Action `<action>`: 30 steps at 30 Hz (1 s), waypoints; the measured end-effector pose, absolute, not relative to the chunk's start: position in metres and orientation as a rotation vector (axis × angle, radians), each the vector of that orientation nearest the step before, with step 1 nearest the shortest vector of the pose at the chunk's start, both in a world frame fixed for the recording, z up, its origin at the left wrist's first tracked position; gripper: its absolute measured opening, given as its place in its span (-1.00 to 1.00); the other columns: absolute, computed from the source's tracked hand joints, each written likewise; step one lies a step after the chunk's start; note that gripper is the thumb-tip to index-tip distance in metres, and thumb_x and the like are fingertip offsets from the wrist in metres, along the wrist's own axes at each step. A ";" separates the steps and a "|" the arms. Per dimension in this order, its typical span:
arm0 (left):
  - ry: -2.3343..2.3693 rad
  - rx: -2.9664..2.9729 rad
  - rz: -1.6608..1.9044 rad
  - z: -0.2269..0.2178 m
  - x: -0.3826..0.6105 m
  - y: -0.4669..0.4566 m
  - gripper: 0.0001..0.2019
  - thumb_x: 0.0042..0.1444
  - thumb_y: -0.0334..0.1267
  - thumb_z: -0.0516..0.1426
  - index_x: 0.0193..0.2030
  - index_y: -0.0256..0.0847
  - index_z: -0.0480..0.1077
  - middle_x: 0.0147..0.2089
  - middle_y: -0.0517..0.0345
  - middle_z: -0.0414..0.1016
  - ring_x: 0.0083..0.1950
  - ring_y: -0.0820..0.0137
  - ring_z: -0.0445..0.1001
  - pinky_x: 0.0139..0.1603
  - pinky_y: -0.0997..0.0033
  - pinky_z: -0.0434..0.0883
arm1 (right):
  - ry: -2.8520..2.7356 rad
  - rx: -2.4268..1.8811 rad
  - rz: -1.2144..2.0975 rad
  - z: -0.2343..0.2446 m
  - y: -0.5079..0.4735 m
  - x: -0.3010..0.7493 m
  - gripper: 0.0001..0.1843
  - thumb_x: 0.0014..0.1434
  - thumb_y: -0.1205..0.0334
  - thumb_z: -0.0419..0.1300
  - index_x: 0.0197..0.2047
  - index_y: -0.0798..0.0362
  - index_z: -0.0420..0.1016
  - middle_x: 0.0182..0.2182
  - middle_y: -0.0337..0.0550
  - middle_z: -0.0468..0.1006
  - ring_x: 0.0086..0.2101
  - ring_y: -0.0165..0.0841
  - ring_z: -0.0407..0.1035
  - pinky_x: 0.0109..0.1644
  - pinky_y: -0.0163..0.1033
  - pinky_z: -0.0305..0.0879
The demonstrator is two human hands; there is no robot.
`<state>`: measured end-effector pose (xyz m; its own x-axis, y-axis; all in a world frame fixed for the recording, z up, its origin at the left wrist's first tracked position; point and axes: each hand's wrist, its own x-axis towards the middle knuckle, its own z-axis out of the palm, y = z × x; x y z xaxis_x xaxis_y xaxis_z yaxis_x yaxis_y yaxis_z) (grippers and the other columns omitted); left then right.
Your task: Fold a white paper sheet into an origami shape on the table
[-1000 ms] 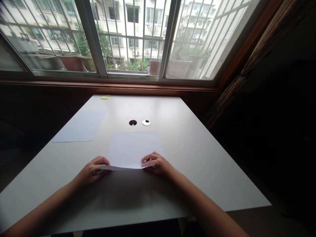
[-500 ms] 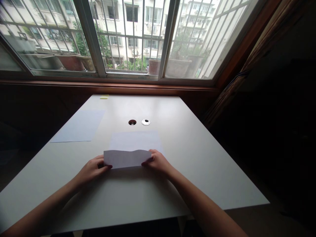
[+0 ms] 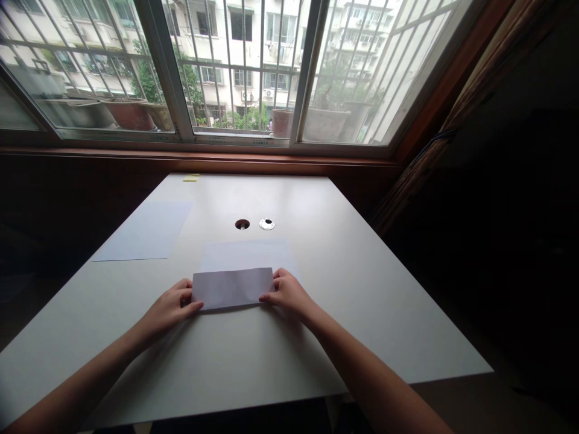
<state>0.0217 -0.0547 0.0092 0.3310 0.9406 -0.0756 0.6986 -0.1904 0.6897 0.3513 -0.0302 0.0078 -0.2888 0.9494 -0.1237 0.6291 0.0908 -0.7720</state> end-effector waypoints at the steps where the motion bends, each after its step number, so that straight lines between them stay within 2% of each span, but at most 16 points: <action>1: 1.442 1.963 0.493 0.009 0.022 -0.055 -0.69 0.18 -0.06 0.09 -0.47 -0.20 0.44 -0.10 0.08 0.42 -0.20 0.29 0.46 -0.21 0.37 0.40 | -1.963 -1.565 1.044 0.008 -0.030 0.351 -0.75 -0.02 0.06 0.43 -0.51 0.05 0.59 -0.15 -0.11 0.42 -0.21 -0.27 0.42 -0.07 -0.18 0.38; 13: 1.547 2.010 0.560 0.001 0.025 -0.057 -0.69 0.17 -0.10 0.07 -0.54 -0.19 0.22 -0.08 0.09 0.36 -0.27 0.35 0.42 -0.25 0.32 0.35 | -1.921 -1.605 1.059 0.002 -0.028 0.351 -0.67 -0.06 0.07 0.43 -0.60 0.07 0.45 -0.16 -0.14 0.35 -0.27 -0.33 0.37 -0.16 -0.21 0.35; 23: 1.628 2.064 0.542 -0.004 0.029 -0.060 -0.77 0.20 -0.18 0.01 -0.47 -0.18 0.18 0.00 0.06 0.29 -0.23 0.36 0.41 -0.19 0.28 0.36 | -1.928 -1.648 0.979 0.004 -0.032 0.350 -0.57 -0.02 0.05 0.39 -0.64 0.08 0.28 -0.17 -0.17 0.34 -0.28 -0.37 0.33 -0.16 -0.23 0.29; 30: 1.694 2.146 0.512 -0.007 0.035 -0.063 -0.81 0.24 -0.22 -0.04 -0.41 -0.16 0.18 0.04 0.00 0.24 -0.18 0.31 0.44 -0.14 0.22 0.39 | -1.928 -1.654 0.897 0.001 -0.036 0.354 -0.71 0.01 0.13 0.37 -0.54 0.06 0.36 -0.16 -0.16 0.33 -0.24 -0.35 0.32 -0.12 -0.23 0.30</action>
<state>0.0352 -0.0626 -0.0075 0.2167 0.9744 0.0603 0.8446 -0.2181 0.4890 0.3537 -0.0358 0.0010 -0.1844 0.9797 -0.0789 0.6914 0.0722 -0.7188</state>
